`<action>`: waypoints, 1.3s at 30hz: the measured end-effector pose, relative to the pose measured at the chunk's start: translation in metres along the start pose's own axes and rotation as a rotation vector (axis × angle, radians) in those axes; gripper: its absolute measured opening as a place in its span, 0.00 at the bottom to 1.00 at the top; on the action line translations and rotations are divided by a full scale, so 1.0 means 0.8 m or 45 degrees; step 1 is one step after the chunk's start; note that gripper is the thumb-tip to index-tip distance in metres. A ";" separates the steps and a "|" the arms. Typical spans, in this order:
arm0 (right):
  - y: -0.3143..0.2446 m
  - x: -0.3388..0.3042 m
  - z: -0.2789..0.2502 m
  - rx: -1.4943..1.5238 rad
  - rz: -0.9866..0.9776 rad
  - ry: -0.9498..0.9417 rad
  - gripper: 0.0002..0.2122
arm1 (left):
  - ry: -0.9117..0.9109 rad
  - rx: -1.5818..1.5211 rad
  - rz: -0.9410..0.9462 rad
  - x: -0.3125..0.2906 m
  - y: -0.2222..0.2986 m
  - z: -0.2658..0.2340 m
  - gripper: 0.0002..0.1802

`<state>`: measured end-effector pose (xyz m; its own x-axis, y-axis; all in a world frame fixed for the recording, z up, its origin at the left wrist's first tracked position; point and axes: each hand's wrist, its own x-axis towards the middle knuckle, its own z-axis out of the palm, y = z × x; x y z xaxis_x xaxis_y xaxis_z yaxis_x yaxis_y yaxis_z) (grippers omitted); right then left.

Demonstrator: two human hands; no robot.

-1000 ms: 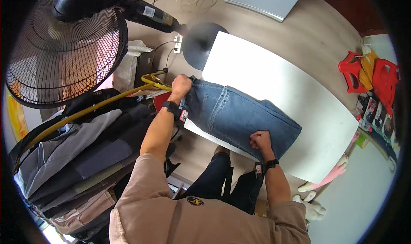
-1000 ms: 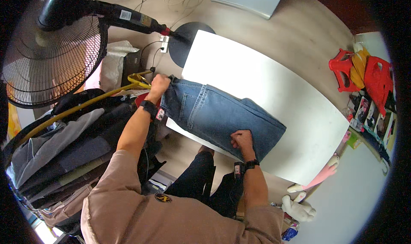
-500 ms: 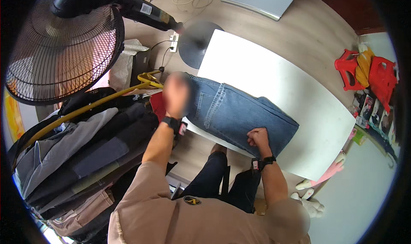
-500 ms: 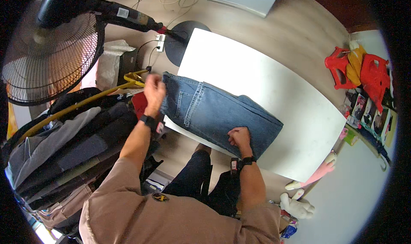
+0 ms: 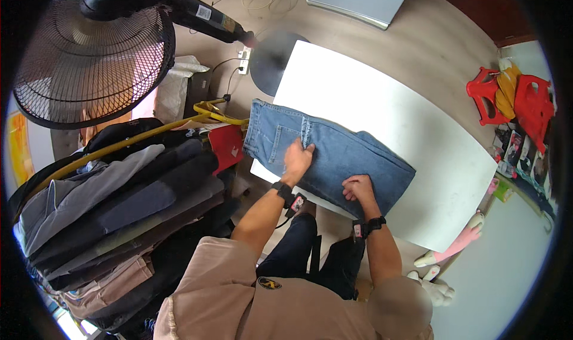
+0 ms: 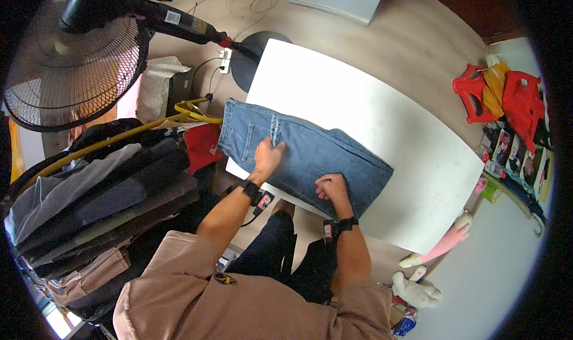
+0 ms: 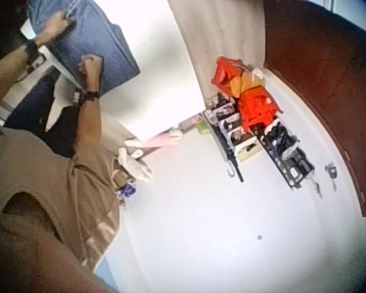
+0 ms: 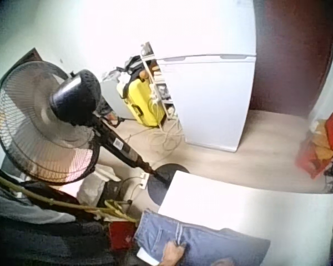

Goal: The person folds a pair of blue jeans, a pair of gray jeans, and a dark patterned garment on a white table, then places each folded item into a closet shelf. The person repeats this process for each garment, smoothing and folding them neatly before storing them.

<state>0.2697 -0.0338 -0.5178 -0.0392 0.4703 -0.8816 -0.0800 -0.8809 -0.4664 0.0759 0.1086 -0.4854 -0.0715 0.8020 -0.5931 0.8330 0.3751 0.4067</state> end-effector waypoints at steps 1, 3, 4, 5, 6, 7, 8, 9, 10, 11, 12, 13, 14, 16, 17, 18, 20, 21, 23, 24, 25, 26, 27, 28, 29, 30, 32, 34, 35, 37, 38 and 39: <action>0.008 0.000 -0.004 0.008 0.004 -0.067 0.08 | -0.037 0.035 0.044 -0.008 0.008 -0.011 0.23; 0.028 -0.012 -0.010 -0.054 -0.175 0.005 0.08 | -0.122 -0.010 0.208 -0.038 0.029 -0.047 0.21; 0.033 -0.021 -0.011 -0.131 -0.360 0.068 0.07 | -0.192 -0.063 0.364 -0.054 0.034 -0.067 0.20; 0.024 -0.040 -0.010 -0.138 -0.374 0.064 0.07 | -0.189 -0.153 0.415 -0.068 0.028 -0.083 0.17; 0.008 -0.067 -0.008 -0.338 -0.552 0.177 0.07 | -0.211 -0.292 0.451 -0.086 0.030 -0.107 0.17; 0.003 -0.087 -0.008 -0.537 -0.726 0.300 0.06 | -0.240 -0.432 0.491 -0.106 0.041 -0.137 0.17; 0.009 -0.098 -0.010 -0.546 -0.730 0.308 0.06 | -0.325 -0.497 0.444 -0.127 0.059 -0.173 0.17; 0.017 -0.107 -0.012 -0.387 -0.690 0.308 0.06 | -0.355 -0.554 0.467 -0.135 0.057 -0.195 0.16; 0.027 -0.116 -0.014 -0.223 -0.644 0.305 0.06 | -0.368 -0.637 0.536 -0.138 0.062 -0.216 0.15; 0.052 -0.111 -0.018 -0.075 -0.554 0.272 0.07 | -0.372 -0.493 0.556 -0.128 0.060 -0.231 0.15; 0.073 -0.100 -0.018 -0.084 -0.550 0.279 0.07 | -0.375 -0.354 0.572 -0.110 0.055 -0.243 0.15; 0.091 -0.089 -0.018 -0.031 -0.495 0.257 0.07 | -0.313 -0.343 0.521 -0.082 0.042 -0.241 0.17; 0.102 -0.080 -0.017 0.018 -0.440 0.231 0.07 | -0.248 -0.332 0.468 -0.043 0.016 -0.227 0.18; 0.088 -0.070 -0.003 -0.030 -0.315 0.245 0.07 | -0.097 -0.147 0.335 0.047 -0.051 -0.190 0.23; 0.079 -0.063 0.006 -0.073 -0.200 0.263 0.07 | -0.111 -0.145 0.329 0.078 -0.090 -0.166 0.23; 0.077 -0.054 0.010 -0.073 -0.186 0.269 0.07 | 0.020 0.009 0.286 0.104 -0.125 -0.141 0.24; 0.082 -0.054 0.012 -0.041 -0.208 0.285 0.07 | 0.149 0.151 0.187 0.103 -0.121 -0.120 0.22; 0.084 -0.058 0.014 -0.047 -0.185 0.305 0.07 | 0.218 0.086 0.258 0.106 -0.124 -0.109 0.20; 0.075 -0.068 0.015 0.342 -0.252 0.334 0.08 | 0.314 0.072 0.349 0.106 -0.124 -0.102 0.17; 0.073 -0.076 0.011 0.341 -0.247 0.346 0.08 | 0.302 0.067 0.353 0.099 -0.126 -0.099 0.17; 0.071 -0.084 0.010 0.333 -0.206 0.399 0.09 | 0.428 0.264 0.449 0.091 -0.120 -0.104 0.18; 0.071 -0.091 0.010 0.326 -0.167 0.452 0.09 | 0.557 0.461 0.546 0.087 -0.114 -0.109 0.18; 0.080 -0.093 0.008 0.332 -0.169 0.468 0.09 | 0.532 0.358 0.565 0.087 -0.111 -0.113 0.20; 0.092 -0.096 0.004 0.362 -0.265 0.520 0.09 | 0.536 0.352 0.575 0.088 -0.115 -0.121 0.20; 0.096 -0.098 0.000 0.394 -0.355 0.576 0.10 | 0.532 0.188 0.561 0.095 -0.123 -0.123 0.20; 0.100 -0.101 -0.004 0.398 -0.358 0.590 0.10 | 0.523 0.025 0.546 0.102 -0.130 -0.123 0.20; 0.099 -0.105 -0.011 0.229 -0.362 0.710 0.14 | 0.549 -0.013 0.474 0.121 -0.145 -0.116 0.18; 0.113 -0.089 -0.013 0.189 -0.416 0.826 0.17 | 0.070 -0.463 0.156 0.139 -0.155 -0.112 0.18; 0.111 -0.079 -0.010 0.142 -0.481 0.910 0.20 | 0.010 -0.525 0.094 0.150 -0.163 -0.105 0.19; 0.098 -0.066 -0.010 0.207 -0.410 0.841 0.23 | -0.018 -0.520 0.075 0.163 -0.178 -0.095 0.21; 0.085 -0.063 -0.008 0.268 -0.347 0.770 0.27 | -0.040 -0.520 0.057 0.166 -0.180 -0.092 0.22; 0.068 -0.062 -0.001 0.277 -0.329 0.775 0.27 | -0.115 -0.632 -0.013 0.168 -0.177 -0.093 0.22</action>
<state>0.2680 -0.1048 -0.4994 0.5682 0.4946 -0.6576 -0.2117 -0.6844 -0.6977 -0.0926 0.1978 -0.5714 -0.0122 0.7621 -0.6473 0.4698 0.5759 0.6691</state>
